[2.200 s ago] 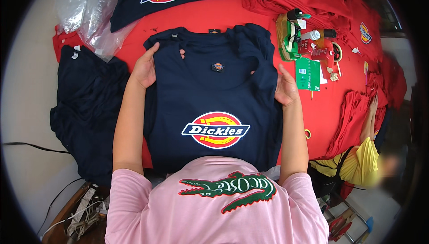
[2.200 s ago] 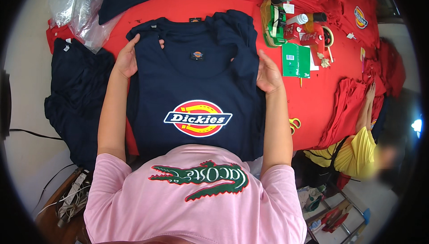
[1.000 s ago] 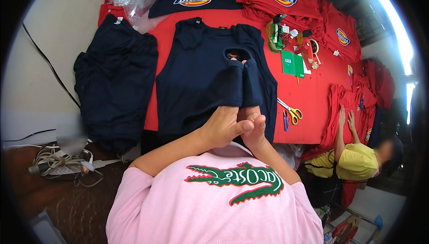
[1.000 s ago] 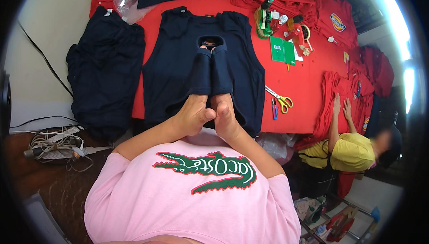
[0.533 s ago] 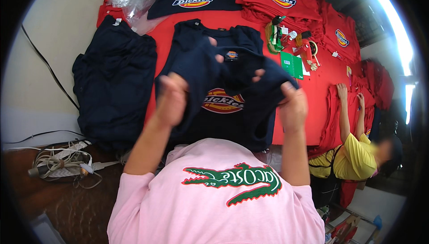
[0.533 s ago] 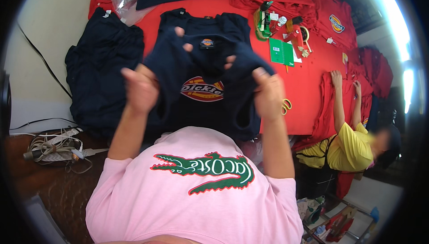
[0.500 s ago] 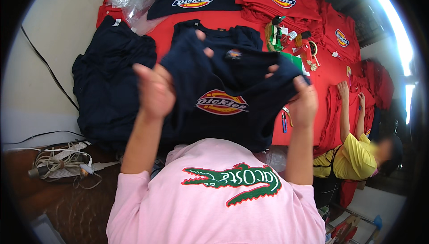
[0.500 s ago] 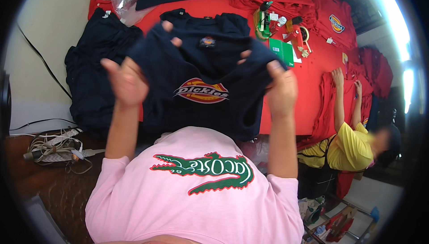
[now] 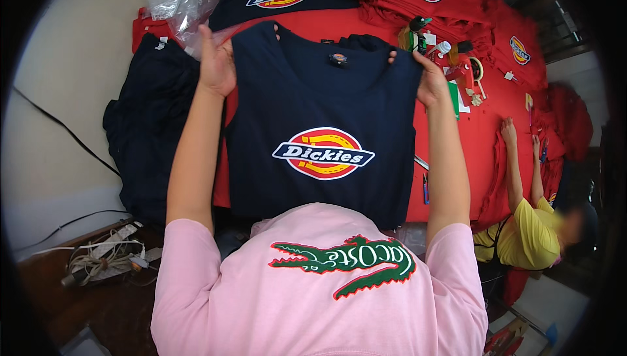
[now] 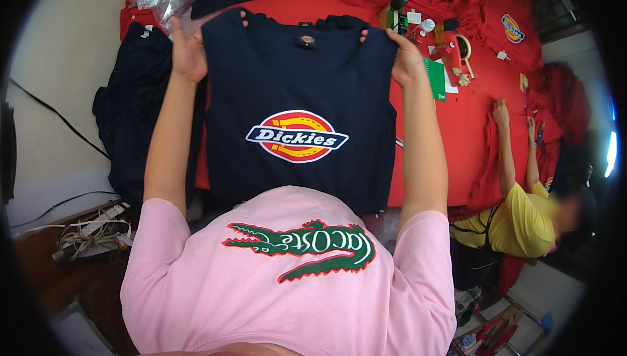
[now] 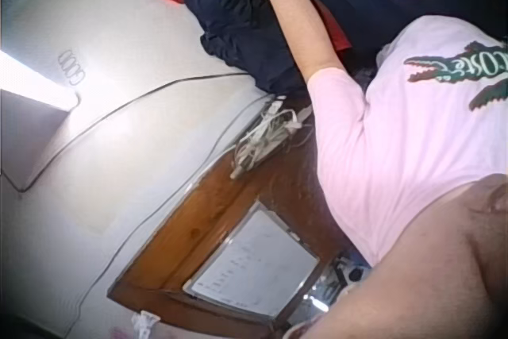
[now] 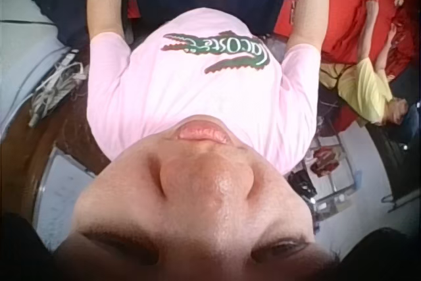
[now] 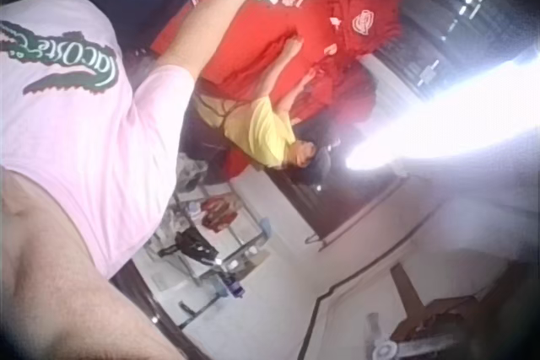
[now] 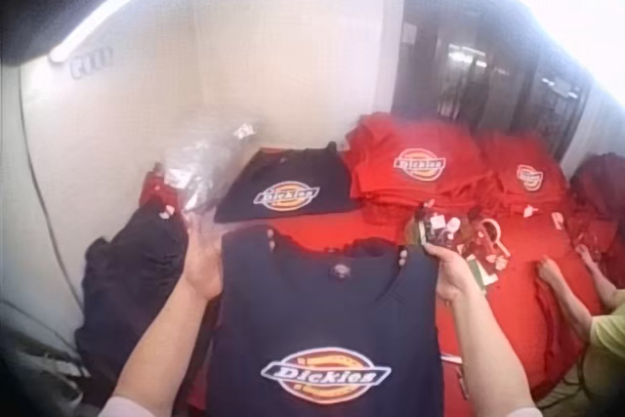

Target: The person labels and inspects several navy blue tank tops and shirts on a red surface, using a pen to write on tags and handling each garment to check for details.

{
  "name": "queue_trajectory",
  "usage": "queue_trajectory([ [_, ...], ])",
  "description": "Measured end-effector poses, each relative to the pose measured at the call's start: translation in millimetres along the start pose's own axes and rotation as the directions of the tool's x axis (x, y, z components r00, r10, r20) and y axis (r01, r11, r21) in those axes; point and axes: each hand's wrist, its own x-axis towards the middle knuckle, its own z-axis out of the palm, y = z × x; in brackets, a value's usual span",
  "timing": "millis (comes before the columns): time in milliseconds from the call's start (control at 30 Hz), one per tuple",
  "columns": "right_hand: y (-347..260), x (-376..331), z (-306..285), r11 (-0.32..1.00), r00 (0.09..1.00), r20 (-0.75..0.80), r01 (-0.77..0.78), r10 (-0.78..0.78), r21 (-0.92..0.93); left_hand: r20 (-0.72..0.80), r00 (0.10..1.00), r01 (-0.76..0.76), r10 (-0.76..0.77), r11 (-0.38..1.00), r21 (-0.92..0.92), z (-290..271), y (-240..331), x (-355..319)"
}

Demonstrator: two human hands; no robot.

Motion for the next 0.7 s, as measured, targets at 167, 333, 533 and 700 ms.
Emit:
queue_trajectory([
  [167,59.3,57.1,-49.0,0.996,0.975,-0.222,0.0,-0.02,-0.09,-0.349,0.922,0.187,-0.167,0.982,0.025,-75.2,-79.6,39.5],
  [333,66.5,51.0,-64.1,1.0,0.983,-0.183,-0.012,0.013,0.007,-0.179,0.939,0.266,-0.293,0.95,-0.164,-93.2,-90.4,30.1],
  [533,79.8,-42.7,-95.3,0.801,0.935,-0.347,-0.266,0.079,-0.536,0.058,0.794,0.608,-0.605,0.792,-0.057,-149.4,-91.5,-35.6],
  [700,115.5,-159.3,-56.1,0.268,0.938,-0.346,-0.327,-0.025,-0.906,-0.372,0.807,0.59,-0.458,0.639,0.494,-73.8,-71.5,-132.4],
])
